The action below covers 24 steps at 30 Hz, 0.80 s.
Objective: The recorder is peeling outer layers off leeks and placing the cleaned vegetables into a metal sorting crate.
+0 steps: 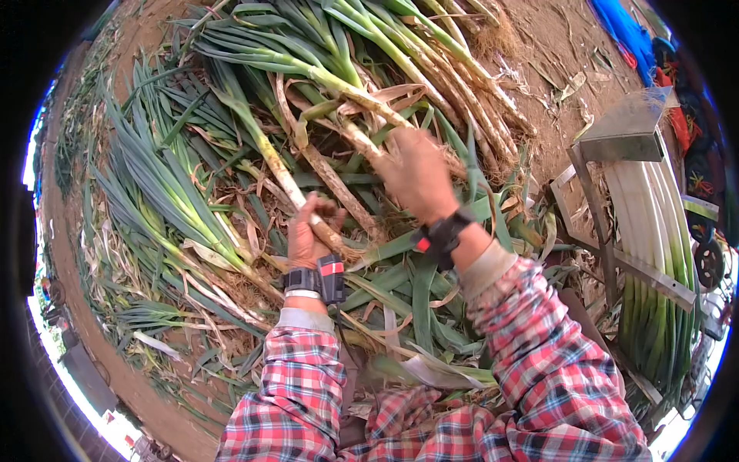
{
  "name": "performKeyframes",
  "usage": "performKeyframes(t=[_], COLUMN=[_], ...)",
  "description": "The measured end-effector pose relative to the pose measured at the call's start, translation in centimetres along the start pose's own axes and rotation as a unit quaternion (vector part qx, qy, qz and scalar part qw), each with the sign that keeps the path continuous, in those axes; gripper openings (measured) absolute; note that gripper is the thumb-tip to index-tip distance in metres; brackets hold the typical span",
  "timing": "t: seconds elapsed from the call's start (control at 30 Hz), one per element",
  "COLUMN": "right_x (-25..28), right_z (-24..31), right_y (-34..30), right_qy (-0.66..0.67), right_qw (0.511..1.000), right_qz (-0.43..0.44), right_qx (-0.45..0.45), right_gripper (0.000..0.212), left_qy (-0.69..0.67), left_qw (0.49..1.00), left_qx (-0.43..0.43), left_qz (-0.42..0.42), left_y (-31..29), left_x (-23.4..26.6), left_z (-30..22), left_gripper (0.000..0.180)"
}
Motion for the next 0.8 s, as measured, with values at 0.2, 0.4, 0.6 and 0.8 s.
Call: performKeyframes(t=[0.2,0.4,0.6,0.8], right_x=[-6.8,-12.6,-2.7,9.9], right_z=[4.3,-1.2,4.7,5.1], right_y=[-5.1,-4.5,-8.4,-21.0], right_qy=[-0.065,-0.042,0.115,0.094], right_qw=[0.994,0.978,0.954,0.935], right_qz=[0.000,0.137,0.261,0.325], right_qx=[0.083,-0.149,-0.088,-0.106], right_gripper=[0.037,0.035,0.032,0.031], left_qy=[0.074,0.309,0.442,-0.135], left_qw=[0.977,0.922,0.812,0.989], left_qx=[-0.146,-0.200,-0.379,0.016], left_qz=[-0.134,-0.119,-0.036,0.051], left_y=[-0.3,-0.4,-2.0,-5.9], left_x=[1.4,4.5,-5.5,-10.1], left_z=[-2.2,-3.1,-7.8,-4.9], left_gripper=[0.017,0.030,0.047,0.057])
Point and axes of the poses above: each hand's wrist, its own y-axis towards the middle knuckle, its own x-axis out of the back of the hand, z = x × y, the point moved 6 cm from there along y, towards the middle knuckle, and after that the axes turned 15 degrees about -x, right-handed, at the moved point
